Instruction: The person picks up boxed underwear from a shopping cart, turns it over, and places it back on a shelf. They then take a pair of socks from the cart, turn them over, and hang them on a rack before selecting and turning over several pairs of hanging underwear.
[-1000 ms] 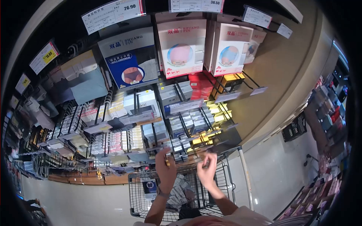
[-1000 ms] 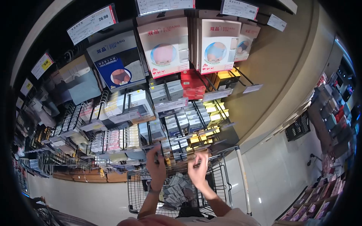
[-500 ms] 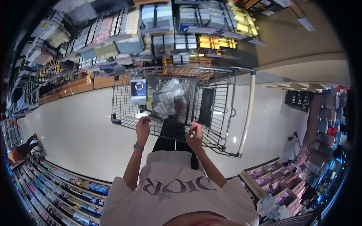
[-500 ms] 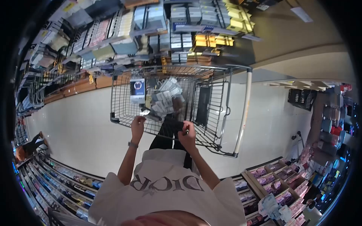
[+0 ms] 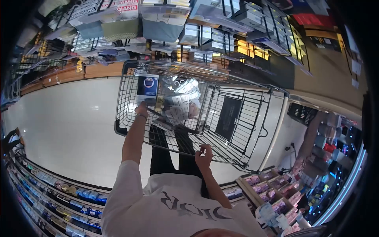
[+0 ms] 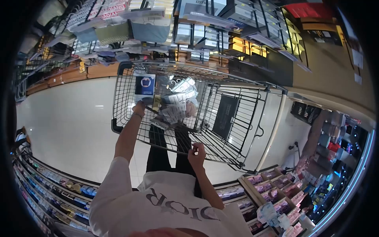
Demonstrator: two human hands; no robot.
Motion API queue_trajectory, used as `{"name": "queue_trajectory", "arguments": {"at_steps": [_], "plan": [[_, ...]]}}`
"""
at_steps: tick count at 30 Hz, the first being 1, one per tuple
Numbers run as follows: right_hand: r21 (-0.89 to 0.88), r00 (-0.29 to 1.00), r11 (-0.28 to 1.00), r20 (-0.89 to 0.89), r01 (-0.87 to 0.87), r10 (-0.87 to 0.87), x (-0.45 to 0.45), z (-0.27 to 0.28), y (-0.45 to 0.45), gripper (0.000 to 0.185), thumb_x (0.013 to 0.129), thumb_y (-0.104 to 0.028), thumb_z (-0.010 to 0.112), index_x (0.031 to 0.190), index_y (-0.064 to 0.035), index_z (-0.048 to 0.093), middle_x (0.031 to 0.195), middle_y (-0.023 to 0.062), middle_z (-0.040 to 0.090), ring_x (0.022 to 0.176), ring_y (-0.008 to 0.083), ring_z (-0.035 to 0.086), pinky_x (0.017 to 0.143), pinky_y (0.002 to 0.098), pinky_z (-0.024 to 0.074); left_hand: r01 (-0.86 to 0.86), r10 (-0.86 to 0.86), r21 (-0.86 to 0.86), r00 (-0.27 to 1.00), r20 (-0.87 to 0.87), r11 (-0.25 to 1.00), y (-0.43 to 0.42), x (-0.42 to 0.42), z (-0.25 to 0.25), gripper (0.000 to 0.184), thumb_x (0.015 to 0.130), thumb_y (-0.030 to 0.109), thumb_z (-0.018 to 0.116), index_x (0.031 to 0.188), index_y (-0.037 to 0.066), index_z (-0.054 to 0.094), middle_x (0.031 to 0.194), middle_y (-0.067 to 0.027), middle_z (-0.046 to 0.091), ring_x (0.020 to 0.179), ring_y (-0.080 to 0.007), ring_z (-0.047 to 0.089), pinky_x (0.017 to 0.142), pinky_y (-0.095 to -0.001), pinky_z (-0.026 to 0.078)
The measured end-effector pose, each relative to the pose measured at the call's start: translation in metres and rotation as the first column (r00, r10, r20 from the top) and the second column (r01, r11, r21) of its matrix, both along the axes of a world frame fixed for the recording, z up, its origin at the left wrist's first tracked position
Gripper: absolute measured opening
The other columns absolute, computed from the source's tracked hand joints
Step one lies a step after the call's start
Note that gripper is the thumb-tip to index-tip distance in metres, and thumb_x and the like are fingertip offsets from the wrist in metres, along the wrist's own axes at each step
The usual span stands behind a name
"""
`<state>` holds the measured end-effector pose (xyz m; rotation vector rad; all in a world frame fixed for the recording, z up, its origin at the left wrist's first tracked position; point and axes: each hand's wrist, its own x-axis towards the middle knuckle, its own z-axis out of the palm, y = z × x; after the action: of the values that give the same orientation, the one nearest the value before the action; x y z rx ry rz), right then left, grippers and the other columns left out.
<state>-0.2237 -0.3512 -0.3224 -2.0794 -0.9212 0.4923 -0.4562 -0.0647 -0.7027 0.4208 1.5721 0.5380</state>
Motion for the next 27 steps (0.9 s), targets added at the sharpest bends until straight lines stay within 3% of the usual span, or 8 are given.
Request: {"name": "queue_trajectory", "arguments": {"at_steps": [2, 5, 12, 15, 21, 24, 25, 27], "plan": [[0.005, 0.983, 0.999, 0.174, 0.052, -0.052, -0.005, -0.002, 0.016, 0.032, 0.069, 0.015, 0.060, 0.094, -0.0051, 0.060, 0.077, 0.0070, 0.053, 0.060, 0.0173, 0.051, 0.055, 0.0282, 0.0435, -0.349, 0.386, -0.293, 0.919, 0.077, 0.890, 0.025, 0.020, 0.027, 0.043, 0.084, 0.010, 0.072, 0.125, 0.011, 0.058, 0.111, -0.0077, 0.064, 0.094, -0.0199, 0.066, 0.071, -0.0318, 0.053], [-0.121, 0.963, 0.983, 0.250, 0.139, -0.105, -0.017, -0.020, 0.019, 0.031, 0.070, 0.014, 0.060, 0.093, -0.0063, 0.059, 0.079, 0.0073, 0.053, 0.065, 0.0211, 0.051, 0.059, 0.0324, 0.0433, -0.408, 0.445, -0.358, 0.895, 0.026, 0.840, 0.019, 0.029, -0.005, 0.045, 0.087, 0.013, 0.066, 0.131, 0.011, 0.056, 0.126, -0.0047, 0.060, 0.115, -0.0211, 0.060, 0.088, -0.0367, 0.052], [-0.233, 0.918, 0.964, 0.395, 0.126, -0.024, -0.019, -0.015, 0.026, 0.029, 0.071, 0.011, 0.061, 0.093, -0.0082, 0.061, 0.080, 0.0041, 0.056, 0.066, 0.0200, 0.055, 0.069, 0.0363, 0.0418, -0.439, 0.472, -0.324, 0.881, 0.027, 0.838, 0.024, 0.037, 0.088, 0.017, 0.093, 0.023, 0.058, 0.104, 0.010, 0.062, 0.093, -0.0052, 0.064, 0.085, -0.0148, 0.062, 0.072, -0.0344, 0.051], [-0.235, 0.933, 0.952, 0.344, 0.197, -0.108, -0.023, -0.011, 0.031, 0.026, 0.071, 0.010, 0.061, 0.091, -0.0071, 0.061, 0.078, 0.0052, 0.056, 0.065, 0.0209, 0.055, 0.070, 0.0367, 0.0418, -0.522, 0.527, -0.178, 0.850, -0.020, 0.834, 0.010, 0.033, 0.039, 0.039, 0.092, 0.023, 0.063, 0.127, 0.008, 0.055, 0.127, -0.0091, 0.060, 0.115, -0.0217, 0.057, 0.091, -0.0386, 0.049], [-0.205, 0.922, 0.954, 0.364, 0.217, -0.132, -0.021, -0.011, 0.027, 0.021, 0.075, 0.009, 0.060, 0.091, -0.0044, 0.062, 0.082, 0.0099, 0.060, 0.070, 0.0234, 0.061, 0.058, 0.0336, 0.0485, -0.579, 0.585, -0.104, 0.771, 0.253, 0.809, 0.007, 0.042, 0.053, 0.036, 0.094, 0.026, 0.064, 0.123, 0.008, 0.055, 0.101, -0.0057, 0.063, 0.095, -0.0193, 0.059, 0.076, -0.0382, 0.048], [-0.174, 0.917, 0.956, 0.364, 0.238, -0.162, -0.022, -0.011, 0.024, 0.021, 0.075, 0.009, 0.061, 0.091, -0.0046, 0.063, 0.082, 0.0101, 0.060, 0.067, 0.0229, 0.060, 0.058, 0.0329, 0.0481, -0.563, 0.567, -0.137, 0.724, 0.392, 0.815, 0.003, 0.033, 0.142, 0.032, 0.097, 0.012, 0.058, 0.126, 0.006, 0.046, 0.110, -0.0082, 0.058, 0.094, -0.0200, 0.058, 0.082, -0.0360, 0.049], [-0.187, 0.899, 0.954, 0.415, 0.235, -0.140, -0.021, -0.012, 0.022, 0.022, 0.074, 0.009, 0.061, 0.091, -0.0050, 0.063, 0.081, 0.0099, 0.060, 0.064, 0.0216, 0.058, 0.058, 0.0327, 0.0476, -0.386, 0.362, 0.141, 0.917, 0.167, 0.912, 0.000, 0.042, 0.169, 0.033, 0.097, 0.008, 0.056, 0.127, 0.005, 0.043, 0.112, -0.0094, 0.056, 0.096, -0.0203, 0.057, 0.085, -0.0365, 0.050], [-0.137, 0.922, 0.962, 0.345, 0.235, -0.176, -0.021, -0.009, 0.018, 0.022, 0.074, 0.009, 0.061, 0.091, -0.0053, 0.062, 0.079, 0.0097, 0.059, 0.062, 0.0210, 0.056, 0.058, 0.0328, 0.0470, -0.322, 0.261, 0.189, 0.921, 0.287, 0.928, -0.014, 0.030, 0.230, 0.026, 0.097, 0.007, 0.058, 0.119, 0.011, 0.045, 0.101, -0.0020, 0.058, 0.090, -0.0135, 0.057, 0.078, -0.0339, 0.048]]}}
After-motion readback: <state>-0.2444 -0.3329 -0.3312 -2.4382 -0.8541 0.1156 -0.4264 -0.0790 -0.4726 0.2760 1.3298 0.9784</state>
